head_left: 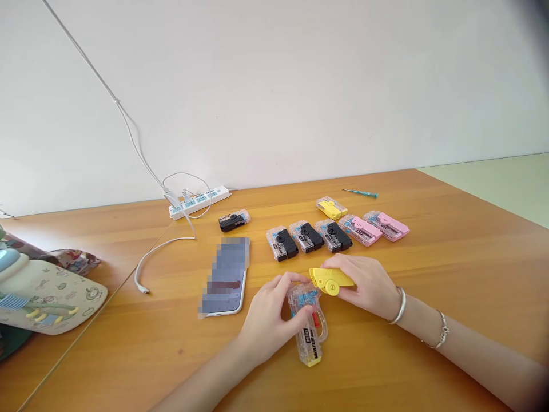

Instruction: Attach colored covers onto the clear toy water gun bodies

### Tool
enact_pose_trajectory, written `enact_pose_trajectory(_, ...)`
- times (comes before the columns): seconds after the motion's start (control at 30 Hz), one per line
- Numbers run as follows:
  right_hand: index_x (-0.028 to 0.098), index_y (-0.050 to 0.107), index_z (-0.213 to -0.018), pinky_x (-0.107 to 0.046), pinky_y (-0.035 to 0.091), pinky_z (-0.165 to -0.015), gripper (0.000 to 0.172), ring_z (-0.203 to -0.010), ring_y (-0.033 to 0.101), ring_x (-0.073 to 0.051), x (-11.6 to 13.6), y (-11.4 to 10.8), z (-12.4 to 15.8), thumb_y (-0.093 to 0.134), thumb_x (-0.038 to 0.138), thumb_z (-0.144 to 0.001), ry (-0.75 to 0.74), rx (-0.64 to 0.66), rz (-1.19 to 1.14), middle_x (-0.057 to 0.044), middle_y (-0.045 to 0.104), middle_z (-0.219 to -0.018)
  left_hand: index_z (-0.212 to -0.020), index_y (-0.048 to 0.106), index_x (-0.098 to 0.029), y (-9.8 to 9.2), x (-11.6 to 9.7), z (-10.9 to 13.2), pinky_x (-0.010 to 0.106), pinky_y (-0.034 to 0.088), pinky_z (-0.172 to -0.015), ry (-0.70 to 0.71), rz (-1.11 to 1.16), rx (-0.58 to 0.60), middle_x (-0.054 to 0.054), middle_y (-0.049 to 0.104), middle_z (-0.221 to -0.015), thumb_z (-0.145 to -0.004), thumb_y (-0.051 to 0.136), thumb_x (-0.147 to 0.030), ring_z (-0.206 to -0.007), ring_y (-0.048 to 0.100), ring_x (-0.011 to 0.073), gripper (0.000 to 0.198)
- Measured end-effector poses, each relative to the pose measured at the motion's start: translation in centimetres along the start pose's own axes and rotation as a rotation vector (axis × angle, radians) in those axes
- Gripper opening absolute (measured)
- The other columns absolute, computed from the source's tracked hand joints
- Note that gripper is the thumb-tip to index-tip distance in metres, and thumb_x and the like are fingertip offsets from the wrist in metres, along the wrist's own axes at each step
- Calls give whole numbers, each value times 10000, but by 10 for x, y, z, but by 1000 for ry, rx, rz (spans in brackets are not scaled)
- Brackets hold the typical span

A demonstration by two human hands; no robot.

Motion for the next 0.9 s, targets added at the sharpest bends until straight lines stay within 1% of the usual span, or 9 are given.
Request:
enact_pose_trajectory(0.1, 186, 531, -976, -247, 455, -618, 159, -761, 640, -162, 7, 1, 0, 448, 228, -847, -60, 13, -12, -43, 678, -863, -1009, 569, -253, 1, 1, -3, 369, 413, -874, 44, -131, -13, 22, 622, -996, -790, 567, -286, -985, 529, 229, 221)
enact_pose_trajectory(0.17, 185, 533, -991, -249, 458, -633, 166, -781, 639, -161, 9, 0, 0, 431, 232, -869, -77, 14, -25, -45, 678, -874, -1020, 565, -255, 2, 2, -3, 379, 403, -893, 67, -162, -19, 20, 617, -1020, -783, 579, -265, -1014, 509, 231, 238)
enact_pose_trajectory(0.27, 179, 521, -994, -250, 461, -614, 185, -738, 640, -156, 14, 0, 0, 417, 301, -903, -92, -6, -33, -44, 680, -844, -1116, 510, -258, 1, 4, -2, 384, 380, -936, 79, -116, -63, 31, 580, -1130, -785, 592, -279, -1086, 475, 226, 342)
enact_pose_trajectory(0.33, 177, 516, -938, -246, 455, -576, 233, -676, 632, -149, 18, -1, 0, 395, 375, -919, -107, -23, -35, -45, 679, -793, -1115, 501, -259, 0, 3, 0, 377, 374, -943, 104, -63, -76, 31, 577, -1149, -802, 583, -309, -1110, 460, 221, 327)
enact_pose_trajectory(0.43, 193, 489, -785, -231, 434, -526, 314, -580, 599, -126, 28, -3, 1, 349, 431, -933, -152, -58, -32, -39, 676, -735, -967, 527, -249, 0, -2, 2, 357, 375, -915, 170, -39, -65, 8, 624, -1080, -802, 593, -295, -1068, 478, 213, 183)
enact_pose_trajectory(0.53, 203, 452, -674, -233, 426, -503, 354, -526, 566, -113, 37, -6, 0, 342, 407, -942, -222, -85, 7, -28, 668, -683, -817, 495, -226, 2, -8, 3, 335, 365, -887, 211, -52, -38, -18, 641, -1046, -801, 581, -208, -999, 507, 190, 89)
enact_pose_trajectory(0.6, 200, 460, -658, -245, 464, -557, 342, -581, 595, -123, 41, -9, -1, 359, 358, -945, -275, -115, 37, -32, 675, -692, -772, 476, -215, 2, -10, 2, 328, 357, -881, 210, -40, -29, -21, 633, -1056, -800, 565, -169, -986, 512, 179, 105)
enact_pose_trajectory(0.73, 196, 499, -677, -299, 511, -748, 230, -815, 639, -162, 40, -14, 1, 464, 232, -901, -297, -227, 91, -49, 706, -873, -689, 472, -196, 4, -12, 2, 334, 343, -896, 164, 45, -10, -6, 633, -1002, -784, 577, -174, -988, 517, 188, 144)
enact_pose_trajectory(0.9, 190, 538, -675, -337, 514, -769, 157, -953, 598, -209, 35, -17, 4, 553, 155, -827, -208, -300, 83, -58, 689, -980, -683, 574, -193, 6, -11, 3, 344, 343, -917, 85, 179, 13, 20, 638, -982, -814, 567, -253, -984, 525, 204, 144)
Point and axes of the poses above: each hand's wrist, its own z-axis away from the middle knuckle, its own y-axis out of the palm, x = y × z, the point moved 4 cm from there along -z, towards the middle knuckle
